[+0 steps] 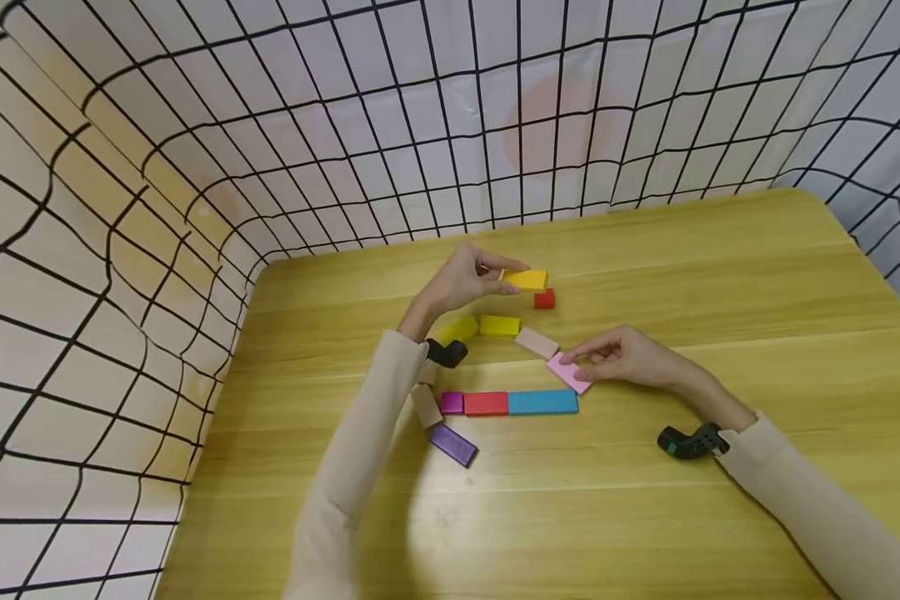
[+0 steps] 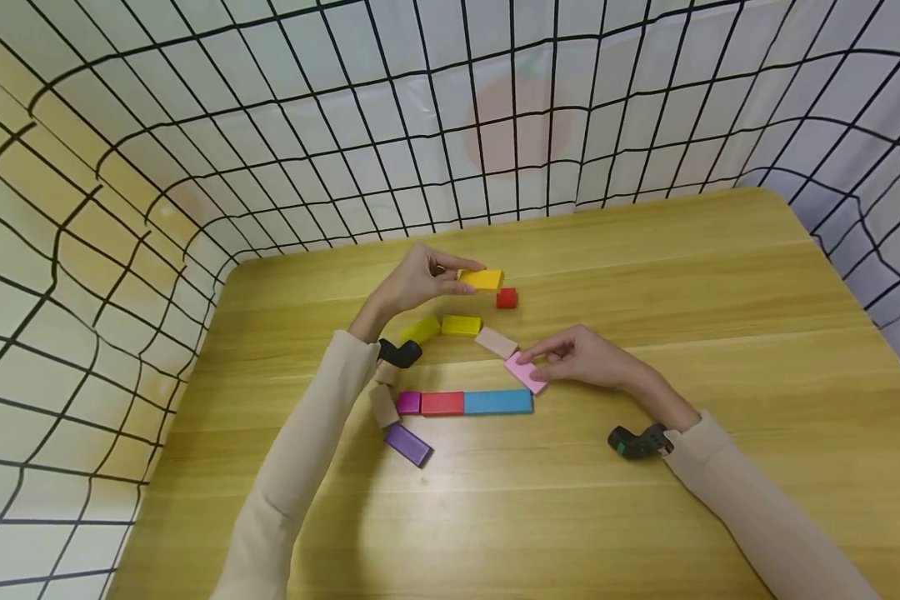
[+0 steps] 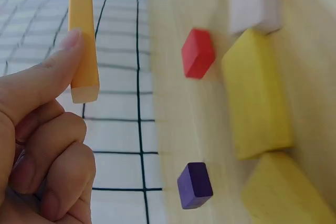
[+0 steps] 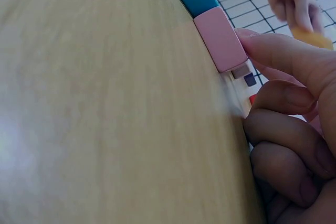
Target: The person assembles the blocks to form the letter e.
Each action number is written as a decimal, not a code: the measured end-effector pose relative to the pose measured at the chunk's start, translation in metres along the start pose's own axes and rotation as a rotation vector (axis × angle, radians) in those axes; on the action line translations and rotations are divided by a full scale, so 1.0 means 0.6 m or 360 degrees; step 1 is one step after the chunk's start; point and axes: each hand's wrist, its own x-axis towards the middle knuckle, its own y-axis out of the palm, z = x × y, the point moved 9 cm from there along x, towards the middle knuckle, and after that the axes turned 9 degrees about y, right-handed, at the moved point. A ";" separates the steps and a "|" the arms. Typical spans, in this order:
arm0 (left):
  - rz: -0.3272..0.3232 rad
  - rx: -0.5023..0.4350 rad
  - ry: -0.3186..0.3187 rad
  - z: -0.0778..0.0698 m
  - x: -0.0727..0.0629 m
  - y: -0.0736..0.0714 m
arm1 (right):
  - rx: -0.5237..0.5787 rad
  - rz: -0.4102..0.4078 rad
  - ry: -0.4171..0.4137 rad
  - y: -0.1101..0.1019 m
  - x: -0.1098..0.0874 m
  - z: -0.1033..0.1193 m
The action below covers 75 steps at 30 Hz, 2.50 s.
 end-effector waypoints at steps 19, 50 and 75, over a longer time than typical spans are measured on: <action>0.0146 0.0052 -0.0013 -0.047 -0.223 0.089 | 0.0010 -0.0022 -0.0061 -0.001 -0.004 0.006; 0.0276 0.0304 -0.0042 -0.028 -0.310 0.181 | -0.0010 -0.0020 -0.0057 0.000 -0.002 0.004; 0.0376 0.0492 0.0093 -0.044 -0.320 0.175 | -0.0003 -0.0020 -0.0047 -0.006 0.000 -0.003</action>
